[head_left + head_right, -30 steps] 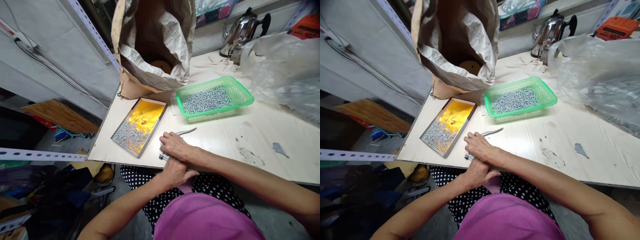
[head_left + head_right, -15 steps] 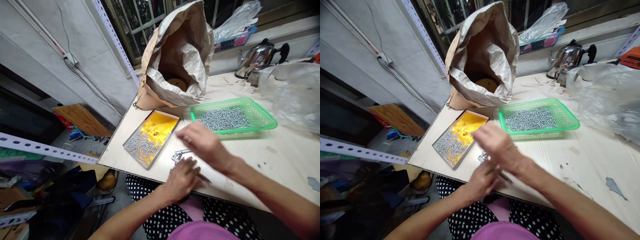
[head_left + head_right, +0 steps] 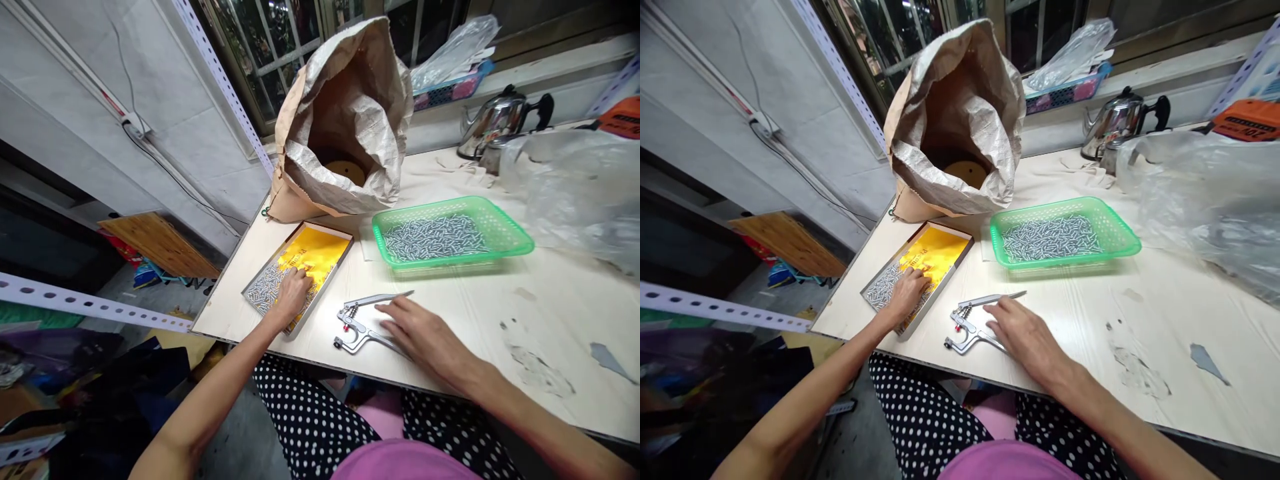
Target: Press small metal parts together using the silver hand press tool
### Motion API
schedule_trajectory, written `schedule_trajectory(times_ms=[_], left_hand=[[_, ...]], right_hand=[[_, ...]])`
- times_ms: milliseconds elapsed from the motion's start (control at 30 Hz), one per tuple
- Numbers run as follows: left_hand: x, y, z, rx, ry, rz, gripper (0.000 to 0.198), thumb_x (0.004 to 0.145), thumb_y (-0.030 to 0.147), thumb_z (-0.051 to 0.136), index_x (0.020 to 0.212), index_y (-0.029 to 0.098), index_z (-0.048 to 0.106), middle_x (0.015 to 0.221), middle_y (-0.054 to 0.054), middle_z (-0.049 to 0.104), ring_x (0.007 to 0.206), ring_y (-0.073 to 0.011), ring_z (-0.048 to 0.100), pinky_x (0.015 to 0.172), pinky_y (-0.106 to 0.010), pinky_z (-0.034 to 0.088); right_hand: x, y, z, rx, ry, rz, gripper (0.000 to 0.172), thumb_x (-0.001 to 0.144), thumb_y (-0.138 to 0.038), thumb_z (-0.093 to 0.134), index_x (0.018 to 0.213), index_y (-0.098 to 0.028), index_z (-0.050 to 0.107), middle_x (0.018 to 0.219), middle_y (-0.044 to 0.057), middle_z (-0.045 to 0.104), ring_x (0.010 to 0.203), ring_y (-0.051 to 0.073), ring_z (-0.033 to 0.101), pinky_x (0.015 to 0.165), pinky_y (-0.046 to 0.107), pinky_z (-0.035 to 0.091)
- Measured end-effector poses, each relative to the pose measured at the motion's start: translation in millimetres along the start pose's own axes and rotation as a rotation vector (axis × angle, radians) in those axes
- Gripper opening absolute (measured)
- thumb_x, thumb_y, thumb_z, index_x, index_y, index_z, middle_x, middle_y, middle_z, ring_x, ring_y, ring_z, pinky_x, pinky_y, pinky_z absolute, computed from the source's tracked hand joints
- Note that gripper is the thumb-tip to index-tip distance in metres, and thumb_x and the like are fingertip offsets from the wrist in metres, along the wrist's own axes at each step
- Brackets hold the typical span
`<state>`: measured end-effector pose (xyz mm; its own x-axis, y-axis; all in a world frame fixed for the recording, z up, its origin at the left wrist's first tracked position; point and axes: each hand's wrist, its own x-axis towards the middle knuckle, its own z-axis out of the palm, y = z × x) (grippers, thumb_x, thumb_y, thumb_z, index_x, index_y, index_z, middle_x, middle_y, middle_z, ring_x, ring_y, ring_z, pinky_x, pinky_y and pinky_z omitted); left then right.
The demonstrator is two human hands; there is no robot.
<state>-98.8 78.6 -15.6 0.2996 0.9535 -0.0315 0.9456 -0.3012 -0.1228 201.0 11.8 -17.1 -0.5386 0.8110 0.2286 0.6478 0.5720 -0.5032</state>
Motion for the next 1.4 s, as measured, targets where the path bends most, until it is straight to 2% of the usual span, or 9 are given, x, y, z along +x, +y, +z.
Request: schedule_trajectory(times_ms=[167,300,400,600,667,800,1033,1200,1400], left_hand=[[2,5,-1.7,0.098,-0.022,0.172,0.019,0.095,0.02,0.047,0.093,0.015,0.066,0.096,-0.01,0.06,0.094,-0.0243,0.048,0.075,-0.033,0.04],[5,7,-3.4,0.109,-0.067,0.256,0.018,0.095,0.015,0.045,0.098,0.014,0.063,0.098,-0.011,0.059,0.095,-0.024,0.049,0.076,-0.033,0.042],[8,6,-7.0,0.056,-0.097,0.273,0.018,0.093,0.012,0.046,0.089,0.013,0.063,0.095,-0.011,0.06,0.094,-0.0233,0.051,0.079,-0.033,0.043],[-9,23,-28.0,-0.402,0.103,-0.065,0.015,0.088,0.016,0.053,0.083,0.015,0.068,0.088,-0.006,0.067,0.086,-0.0176,0.06,0.08,-0.029,0.046],[-24,38,-34.8,-0.636,0.036,-0.214,0.012,0.085,0.021,0.058,0.083,0.015,0.069,0.079,-0.004,0.068,0.073,-0.0152,0.062,0.071,-0.026,0.048],[-52,70,-35.7,-1.06,-0.258,-0.437,0.012,0.079,0.024,0.061,0.076,0.014,0.067,0.059,0.002,0.06,0.047,-0.0099,0.052,0.047,-0.022,0.042],[-62,93,-14.3,-1.281,-0.349,-0.633,0.015,0.075,0.027,0.065,0.069,0.013,0.062,0.05,0.006,0.05,0.041,-0.006,0.04,0.038,-0.018,0.031],[-60,101,-7.9,-1.313,-0.416,-0.646,0.025,0.072,0.036,0.071,0.07,0.013,0.061,0.046,0.008,0.045,0.037,-0.0046,0.035,0.037,-0.019,0.025],[-54,105,-11.5,-1.342,-0.509,-0.67,0.033,0.067,0.042,0.076,0.067,0.014,0.058,0.048,0.007,0.047,0.036,-0.0033,0.034,0.035,-0.018,0.022]], right_hand=[[-19,-7,33,-0.002,-0.119,0.07,0.02,0.096,-0.022,0.045,0.108,-0.019,0.061,0.094,0.005,0.057,0.079,0.017,0.061,0.07,0.03,0.051],[-19,-11,44,-0.091,-0.121,0.087,0.017,0.093,-0.018,0.049,0.104,-0.019,0.062,0.092,0.005,0.058,0.081,0.019,0.061,0.069,0.03,0.049],[-18,-13,47,-0.146,-0.118,0.095,0.018,0.092,-0.015,0.05,0.104,-0.019,0.062,0.093,0.006,0.058,0.083,0.019,0.06,0.068,0.03,0.047],[-16,-14,45,-0.164,-0.136,0.098,0.019,0.095,-0.016,0.044,0.1,-0.019,0.062,0.094,0.006,0.058,0.084,0.018,0.058,0.068,0.029,0.044],[-14,-13,42,-0.139,-0.15,0.098,0.019,0.096,-0.018,0.043,0.097,-0.018,0.062,0.094,0.006,0.058,0.084,0.017,0.058,0.069,0.028,0.043],[-8,-8,34,-0.134,-0.218,0.056,0.018,0.097,-0.018,0.044,0.095,-0.017,0.062,0.093,0.005,0.058,0.085,0.016,0.057,0.069,0.026,0.04],[-5,3,16,-0.243,-0.235,0.03,0.016,0.095,-0.017,0.047,0.095,-0.019,0.063,0.092,0.005,0.058,0.08,0.017,0.054,0.064,0.028,0.033],[-6,7,15,-0.273,-0.232,0.02,0.013,0.094,-0.017,0.05,0.095,-0.02,0.063,0.09,0.004,0.058,0.076,0.016,0.053,0.062,0.029,0.029],[-7,14,18,-0.254,-0.197,-0.002,0.012,0.094,-0.02,0.052,0.094,-0.021,0.063,0.088,0.004,0.058,0.075,0.016,0.051,0.062,0.03,0.027]])
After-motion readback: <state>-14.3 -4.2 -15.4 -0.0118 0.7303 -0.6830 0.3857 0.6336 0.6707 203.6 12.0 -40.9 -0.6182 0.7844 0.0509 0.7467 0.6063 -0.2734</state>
